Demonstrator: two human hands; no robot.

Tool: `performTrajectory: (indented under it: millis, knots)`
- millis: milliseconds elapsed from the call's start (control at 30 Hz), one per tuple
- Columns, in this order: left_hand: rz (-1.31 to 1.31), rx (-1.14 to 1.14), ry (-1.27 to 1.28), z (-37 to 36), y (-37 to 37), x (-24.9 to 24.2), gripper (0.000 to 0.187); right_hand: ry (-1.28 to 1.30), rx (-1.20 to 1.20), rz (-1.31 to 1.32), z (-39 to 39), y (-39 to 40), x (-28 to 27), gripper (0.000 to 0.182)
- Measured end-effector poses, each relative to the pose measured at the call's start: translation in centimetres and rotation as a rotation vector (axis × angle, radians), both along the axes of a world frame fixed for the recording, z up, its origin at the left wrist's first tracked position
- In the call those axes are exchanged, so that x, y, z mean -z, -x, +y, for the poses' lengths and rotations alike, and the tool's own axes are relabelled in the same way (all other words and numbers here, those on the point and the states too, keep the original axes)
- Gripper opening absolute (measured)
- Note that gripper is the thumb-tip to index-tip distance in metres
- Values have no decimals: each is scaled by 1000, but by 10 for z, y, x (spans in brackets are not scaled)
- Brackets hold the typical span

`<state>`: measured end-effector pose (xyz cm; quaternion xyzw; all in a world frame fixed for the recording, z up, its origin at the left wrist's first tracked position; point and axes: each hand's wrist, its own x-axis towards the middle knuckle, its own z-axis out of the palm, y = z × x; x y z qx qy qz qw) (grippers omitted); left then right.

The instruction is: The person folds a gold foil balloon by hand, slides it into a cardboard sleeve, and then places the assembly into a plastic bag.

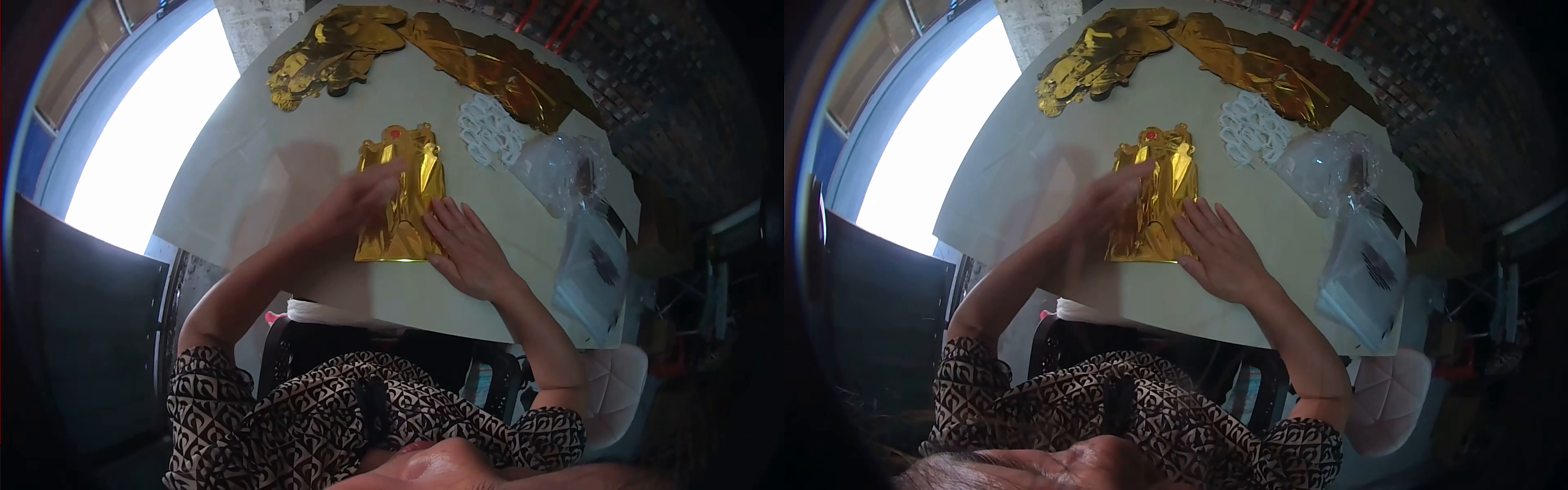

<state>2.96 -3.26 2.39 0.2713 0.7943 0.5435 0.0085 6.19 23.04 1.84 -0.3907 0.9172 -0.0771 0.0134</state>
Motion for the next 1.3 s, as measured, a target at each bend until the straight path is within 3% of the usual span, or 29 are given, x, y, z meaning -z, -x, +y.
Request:
performTrajectory:
  millis: [33, 100, 167, 200, 267, 400, 567, 633, 700, 867, 967, 1033, 1067, 1133, 1233, 1300]
  knots:
    - [-200, -61, -265, -6, 5, -5, 40, 11, 9, 13, 1, 0, 2, 63]
    - [-50, -119, -220, -15, 18, 16, 44, 14, -3, 16, 2, 0, 3, 63]
    - [381, -146, 424, -19, 13, 12, 52, 20, -6, 24, 2, 0, 4, 63]
    - [383, -155, 431, -20, 11, 13, 52, 26, 3, 12, 1, -1, 3, 63]
    - [387, -153, 811, -20, 7, 15, 59, 34, 7, 6, 1, -1, 4, 63]
    - [339, -141, 870, -19, 5, 13, 60, 33, 8, 15, 2, 0, 7, 62]
    - [465, -375, 766, -10, -15, 19, 66, 29, 15, 7, 1, 0, 5, 63]
    - [534, -280, 760, 3, -38, 13, 69, 32, 12, 4, 1, 0, 5, 63]
    - [521, -43, 759, 13, -66, 0, 70, 29, 15, -6, 1, -1, 5, 64]
    - [601, 4, 687, 10, -72, 18, 69, 93, -18, -27, 7, 10, 1, 61]
    - [584, 1, 682, 11, -72, 19, 68, 165, -110, -186, 8, 30, -9, 52]
    - [577, -11, 687, 10, -72, 19, 68, 1057, 315, -905, -13, 38, -16, 38]
    - [580, -23, 673, 11, -73, 18, 68, 1055, 309, -897, -19, 46, -20, 38]
    - [580, -31, 651, 12, -72, 18, 67, 1250, 137, -1284, -33, 69, -25, 41]
    - [466, 40, 615, 10, -69, 12, 67, 1095, 57, -1761, -67, 103, -4, 51]
    - [446, 19, 652, 12, -70, 13, 68, 1046, 64, -1798, -77, 126, -1, 54]
